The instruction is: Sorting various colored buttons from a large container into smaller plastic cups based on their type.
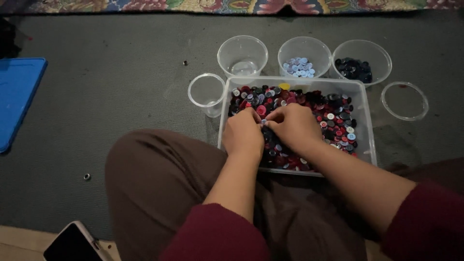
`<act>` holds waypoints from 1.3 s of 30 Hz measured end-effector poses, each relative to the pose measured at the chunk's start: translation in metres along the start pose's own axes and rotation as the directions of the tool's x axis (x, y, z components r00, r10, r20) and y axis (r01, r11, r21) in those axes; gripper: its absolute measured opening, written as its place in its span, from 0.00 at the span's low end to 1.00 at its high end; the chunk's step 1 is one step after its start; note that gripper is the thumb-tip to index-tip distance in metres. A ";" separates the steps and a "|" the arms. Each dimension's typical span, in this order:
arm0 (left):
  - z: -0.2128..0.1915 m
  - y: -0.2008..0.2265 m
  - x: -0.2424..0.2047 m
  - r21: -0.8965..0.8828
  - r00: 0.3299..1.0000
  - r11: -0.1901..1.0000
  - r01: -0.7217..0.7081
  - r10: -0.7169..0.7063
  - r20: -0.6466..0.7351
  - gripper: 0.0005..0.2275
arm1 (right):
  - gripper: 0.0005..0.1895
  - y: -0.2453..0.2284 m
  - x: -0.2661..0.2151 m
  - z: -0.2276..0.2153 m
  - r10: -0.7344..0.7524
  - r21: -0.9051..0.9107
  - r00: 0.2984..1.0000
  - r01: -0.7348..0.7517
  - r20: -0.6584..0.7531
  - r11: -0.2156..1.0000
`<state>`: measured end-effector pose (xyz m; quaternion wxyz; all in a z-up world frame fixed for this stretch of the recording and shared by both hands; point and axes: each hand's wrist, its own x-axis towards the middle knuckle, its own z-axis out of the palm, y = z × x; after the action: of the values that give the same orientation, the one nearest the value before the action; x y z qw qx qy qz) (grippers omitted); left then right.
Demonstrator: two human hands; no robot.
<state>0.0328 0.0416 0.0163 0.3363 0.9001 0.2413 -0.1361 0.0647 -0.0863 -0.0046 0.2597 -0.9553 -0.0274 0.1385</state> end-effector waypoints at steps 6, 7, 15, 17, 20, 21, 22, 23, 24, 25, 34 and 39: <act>-0.007 0.006 -0.012 -0.048 1.000 0.999 -0.017 0.017 -0.001 0.05 | 0.12 0.033 0.011 0.014 0.084 0.109 0.994 -0.076 -0.071 0.991; -0.003 0.006 -0.011 -0.047 1.000 0.999 -0.024 0.024 0.001 0.05 | 0.12 0.038 0.011 0.013 0.089 0.110 0.993 -0.080 -0.077 0.991; 0.010 0.008 -0.012 -0.172 0.981 0.966 -0.193 0.193 -0.017 0.07 | 0.27 0.083 0.032 0.002 0.152 0.311 0.978 -0.101 -0.142 0.945; 0.011 0.008 -0.012 -0.166 0.979 0.965 -0.201 0.202 -0.009 0.06 | 0.21 0.064 0.039 -0.027 0.236 0.476 0.964 -0.150 -0.125 0.867; 0.015 0.004 -0.008 -0.188 0.977 0.960 -0.206 0.211 0.008 0.05 | 0.15 0.051 0.059 -0.054 0.339 0.705 0.930 -0.144 -0.144 0.695; 0.018 0.003 -0.006 -0.216 0.977 0.955 -0.203 0.213 0.021 0.04 | 0.18 0.050 0.067 -0.061 0.372 0.774 0.908 -0.093 -0.191 0.626; 0.018 0.004 -0.006 -0.216 0.977 0.955 -0.203 0.211 0.018 0.04 | 0.18 0.054 0.073 -0.058 0.369 0.774 0.910 -0.091 -0.191 0.627; 0.018 0.006 -0.006 -0.272 0.983 0.947 -0.172 0.183 0.017 0.05 | 0.16 0.059 0.079 -0.054 0.299 0.677 0.920 -0.053 -0.252 0.734; 0.018 0.007 -0.006 -0.327 0.988 0.935 -0.141 0.155 0.018 0.06 | 0.13 0.063 0.085 -0.051 0.221 0.566 0.927 -0.012 -0.302 0.825; 0.022 0.003 0.001 -0.324 0.988 0.935 -0.142 0.155 0.016 0.06 | 0.13 0.061 0.075 -0.047 0.221 0.568 0.927 -0.011 -0.302 0.823; 0.029 -0.008 0.022 -0.399 0.999 0.916 0.046 -0.052 -0.005 0.07 | 0.12 0.059 0.052 -0.004 -0.107 -0.024 0.991 0.105 -0.086 0.994; 0.042 -0.004 0.030 -0.389 0.997 0.921 0.025 -0.050 -0.054 0.06 | 0.09 0.066 0.037 -0.006 -0.075 -0.051 0.992 0.070 -0.100 0.996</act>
<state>0.0522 0.0265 -0.0291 0.4972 0.8148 0.2912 -0.0638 0.1009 -0.1411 -0.0421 0.2430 -0.9654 -0.0521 0.0794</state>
